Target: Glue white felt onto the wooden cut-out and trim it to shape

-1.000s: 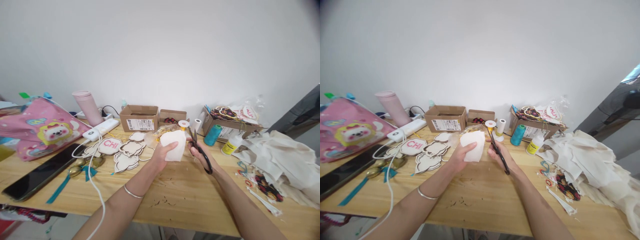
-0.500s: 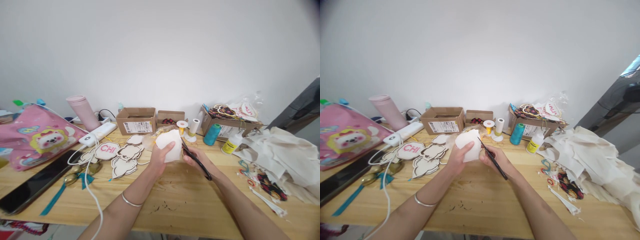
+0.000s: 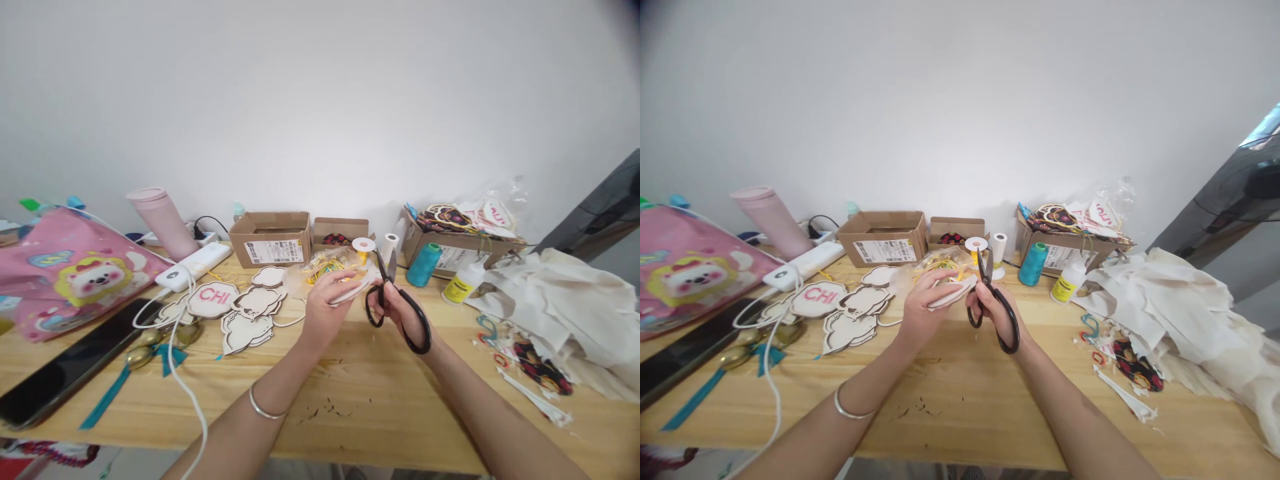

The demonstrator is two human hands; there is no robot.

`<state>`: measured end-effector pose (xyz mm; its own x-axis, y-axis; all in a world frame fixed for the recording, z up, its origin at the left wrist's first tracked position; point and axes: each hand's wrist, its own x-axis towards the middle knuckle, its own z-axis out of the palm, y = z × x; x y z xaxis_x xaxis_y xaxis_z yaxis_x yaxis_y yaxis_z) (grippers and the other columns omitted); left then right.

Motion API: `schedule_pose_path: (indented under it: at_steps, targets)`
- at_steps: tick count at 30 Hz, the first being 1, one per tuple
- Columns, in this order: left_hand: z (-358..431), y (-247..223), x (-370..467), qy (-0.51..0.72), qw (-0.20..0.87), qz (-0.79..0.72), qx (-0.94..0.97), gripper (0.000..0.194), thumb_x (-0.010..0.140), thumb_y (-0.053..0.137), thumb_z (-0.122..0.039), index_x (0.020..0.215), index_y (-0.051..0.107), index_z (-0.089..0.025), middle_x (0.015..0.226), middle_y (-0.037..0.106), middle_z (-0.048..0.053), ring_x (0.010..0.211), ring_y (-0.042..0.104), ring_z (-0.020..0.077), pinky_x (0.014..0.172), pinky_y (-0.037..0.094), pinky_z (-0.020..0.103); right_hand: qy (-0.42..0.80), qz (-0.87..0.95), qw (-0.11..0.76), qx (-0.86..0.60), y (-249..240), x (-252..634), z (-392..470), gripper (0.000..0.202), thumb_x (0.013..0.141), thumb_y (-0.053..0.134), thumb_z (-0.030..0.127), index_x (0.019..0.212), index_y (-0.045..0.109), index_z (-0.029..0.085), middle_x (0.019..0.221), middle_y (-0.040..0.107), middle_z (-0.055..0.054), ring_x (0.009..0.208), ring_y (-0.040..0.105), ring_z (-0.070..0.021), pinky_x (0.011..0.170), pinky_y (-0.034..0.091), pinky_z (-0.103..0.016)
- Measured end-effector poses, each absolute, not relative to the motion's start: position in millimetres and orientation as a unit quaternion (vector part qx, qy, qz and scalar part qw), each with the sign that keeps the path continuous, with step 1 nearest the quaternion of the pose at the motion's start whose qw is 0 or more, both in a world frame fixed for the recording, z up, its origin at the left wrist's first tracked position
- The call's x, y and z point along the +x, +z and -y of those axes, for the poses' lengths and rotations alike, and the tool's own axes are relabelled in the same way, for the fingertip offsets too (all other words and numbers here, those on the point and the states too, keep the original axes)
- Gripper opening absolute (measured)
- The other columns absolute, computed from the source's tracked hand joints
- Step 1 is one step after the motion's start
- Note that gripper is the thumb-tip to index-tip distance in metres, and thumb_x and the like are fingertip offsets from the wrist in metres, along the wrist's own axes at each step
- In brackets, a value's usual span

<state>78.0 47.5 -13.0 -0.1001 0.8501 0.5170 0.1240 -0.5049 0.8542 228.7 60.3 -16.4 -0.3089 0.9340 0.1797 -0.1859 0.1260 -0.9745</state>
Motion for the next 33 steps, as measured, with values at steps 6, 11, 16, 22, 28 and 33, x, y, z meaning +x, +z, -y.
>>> schedule_pose_path:
  at_steps: [6, 11, 16, 22, 28, 33]
  targets:
    - [-46.3, -15.8, 78.2, 0.568, 0.199, -0.407, 0.687, 0.023, 0.064, 0.066, -0.015, 0.078, 0.071, -0.033, 0.120, 0.056, 0.001, 0.125, 0.030, 0.0268, 0.105, 0.008, 0.046, 0.580, 0.509, 0.526, -0.357, -25.9, 231.4, -67.6, 0.044, 0.060, 0.069, 0.032, 0.098, 0.057, 0.017, 0.054, 0.049, 0.005, 0.050, 0.047, -0.0107, 0.049, 0.039, -0.025]
    - [-45.9, -14.6, 81.2, 0.628, 0.342, -0.393, 0.578, 0.065, 0.054, 0.072, -0.016, 0.115, 0.055, -0.027, 0.136, 0.039, 0.007, 0.129, 0.023, 0.0297, 0.104, 0.019, 0.044, 0.485, 0.507, 0.593, -0.394, -18.6, 234.8, -68.0, 0.043, 0.058, 0.068, 0.026, 0.098, 0.055, 0.017, 0.058, 0.050, 0.006, 0.050, 0.045, -0.0097, 0.047, 0.037, -0.024]
    - [-44.8, -16.8, 86.5, 0.569, 0.655, -0.313, 0.386, 0.065, 0.062, 0.069, -0.023, 0.123, 0.046, -0.023, 0.116, 0.058, 0.009, 0.103, 0.055, 0.0240, 0.084, 0.045, 0.035, 0.452, 0.552, 0.579, -0.395, -11.5, 233.5, -61.5, 0.043, 0.058, 0.068, 0.027, 0.098, 0.055, 0.019, 0.061, 0.048, 0.006, 0.052, 0.042, -0.0089, 0.048, 0.035, -0.023]
    - [-44.5, -20.3, 87.0, 0.536, 0.732, -0.335, 0.255, 0.049, 0.060, 0.071, -0.012, 0.107, 0.059, -0.016, 0.095, 0.068, 0.007, 0.077, 0.064, 0.0154, 0.065, 0.051, 0.022, 0.442, 0.564, 0.560, -0.415, -12.1, 232.1, -62.6, 0.038, 0.062, 0.066, 0.034, 0.095, 0.056, 0.018, 0.060, 0.047, 0.005, 0.050, 0.041, -0.0081, 0.046, 0.035, -0.022]
    - [-50.5, -11.8, 82.2, 0.619, 0.717, -0.294, 0.131, 0.029, 0.070, 0.062, -0.011, 0.099, 0.061, -0.016, 0.087, 0.069, 0.004, 0.073, 0.064, 0.0123, 0.068, 0.053, 0.021, 0.501, 0.605, 0.485, -0.385, -6.2, 218.4, -54.5, 0.041, 0.060, 0.066, 0.044, 0.091, 0.058, 0.018, 0.055, 0.047, 0.005, 0.047, 0.041, -0.0089, 0.043, 0.034, -0.022]
    - [-44.3, -3.0, 84.7, 0.654, 0.684, -0.266, 0.184, 0.029, 0.072, 0.061, -0.015, 0.100, 0.060, -0.017, 0.092, 0.068, 0.005, 0.079, 0.064, 0.0140, 0.070, 0.053, 0.021, 0.501, 0.649, 0.440, -0.367, -8.5, 213.9, -46.9, 0.037, 0.063, 0.065, 0.047, 0.084, 0.058, 0.018, 0.051, 0.037, 0.006, 0.045, 0.032, -0.0076, 0.041, 0.026, -0.021]
